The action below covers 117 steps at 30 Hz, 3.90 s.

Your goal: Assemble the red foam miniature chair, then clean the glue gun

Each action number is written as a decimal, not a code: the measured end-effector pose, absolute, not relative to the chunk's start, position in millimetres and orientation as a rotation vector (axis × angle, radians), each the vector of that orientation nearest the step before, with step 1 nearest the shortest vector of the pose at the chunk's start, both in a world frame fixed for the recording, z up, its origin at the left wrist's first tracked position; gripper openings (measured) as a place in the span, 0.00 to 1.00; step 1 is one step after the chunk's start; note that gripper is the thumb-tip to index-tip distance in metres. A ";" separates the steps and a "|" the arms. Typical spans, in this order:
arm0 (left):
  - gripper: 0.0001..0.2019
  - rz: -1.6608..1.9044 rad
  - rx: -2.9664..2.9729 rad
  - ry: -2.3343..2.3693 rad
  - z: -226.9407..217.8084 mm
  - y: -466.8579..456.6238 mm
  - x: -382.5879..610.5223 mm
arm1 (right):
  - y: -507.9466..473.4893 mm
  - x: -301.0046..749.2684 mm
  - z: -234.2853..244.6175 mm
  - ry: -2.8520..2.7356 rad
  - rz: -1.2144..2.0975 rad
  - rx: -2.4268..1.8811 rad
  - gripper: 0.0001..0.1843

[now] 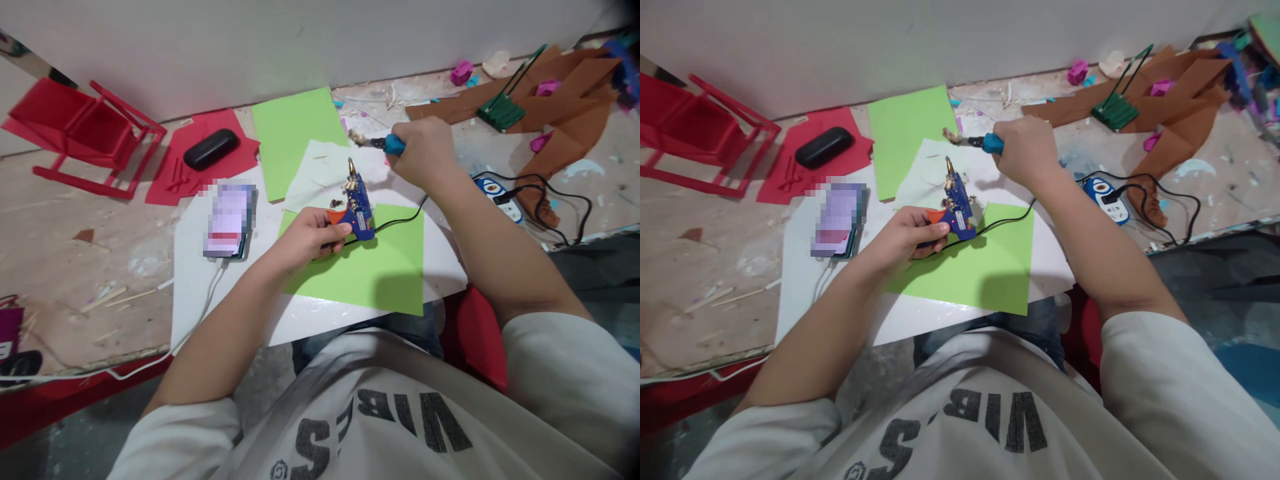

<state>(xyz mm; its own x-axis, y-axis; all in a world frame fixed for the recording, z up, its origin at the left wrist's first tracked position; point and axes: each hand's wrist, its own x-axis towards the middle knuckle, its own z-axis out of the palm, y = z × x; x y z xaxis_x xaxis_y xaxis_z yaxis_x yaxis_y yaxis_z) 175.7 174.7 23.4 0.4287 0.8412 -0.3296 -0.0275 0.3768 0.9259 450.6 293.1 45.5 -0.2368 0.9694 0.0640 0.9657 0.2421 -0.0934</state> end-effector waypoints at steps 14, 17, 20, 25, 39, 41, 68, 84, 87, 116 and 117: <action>0.12 0.911 0.993 1.248 23.5 188.4 170.4 | 278.6 423.3 29.0 -2.559 -0.005 -1.721 0.10; 0.10 1.049 0.953 1.330 21.2 194.4 166.5 | 285.2 435.6 23.5 -2.448 0.205 -1.676 0.21; 0.07 1.235 0.939 1.345 16.1 201.8 163.4 | 292.3 451.4 21.1 -2.424 0.478 -1.600 0.31; 0.09 1.354 1.131 1.219 -0.5 210.3 164.0 | 296.4 463.0 25.8 -2.390 0.713 -1.617 0.29; 0.05 1.244 0.957 1.199 -19.8 226.8 162.5 | 309.3 457.6 21.9 -2.480 0.575 -1.791 0.29; 0.05 1.205 0.954 1.226 -19.9 227.4 162.7 | 309.9 457.2 22.4 -2.484 0.564 -1.810 0.28; 0.07 1.252 0.886 1.169 -24.0 229.2 165.3 | 297.0 483.2 52.1 -2.227 0.313 -1.785 0.27; 0.07 1.255 0.831 1.171 -21.0 229.7 166.2 | 292.3 456.7 27.4 -2.369 0.555 -1.422 0.31; 0.08 1.273 0.821 1.179 -23.2 230.6 165.4 | 299.2 457.0 15.0 -2.498 0.518 -1.464 0.27; 0.07 1.228 0.908 1.195 -22.4 230.0 163.9 | 304.6 517.8 61.2 -2.253 0.652 -1.660 0.24; 0.08 1.213 0.947 1.205 -22.0 229.4 163.7 | 303.8 515.0 61.2 -2.243 0.599 -1.625 0.23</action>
<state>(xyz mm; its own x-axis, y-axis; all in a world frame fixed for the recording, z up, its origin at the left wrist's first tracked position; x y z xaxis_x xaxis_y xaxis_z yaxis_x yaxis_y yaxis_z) 163.7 229.4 -22.0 -0.0521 0.9860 -0.1585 -0.1651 0.1480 0.9751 515.0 303.8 61.2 -0.3109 0.9504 0.0027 0.8224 0.2704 -0.5005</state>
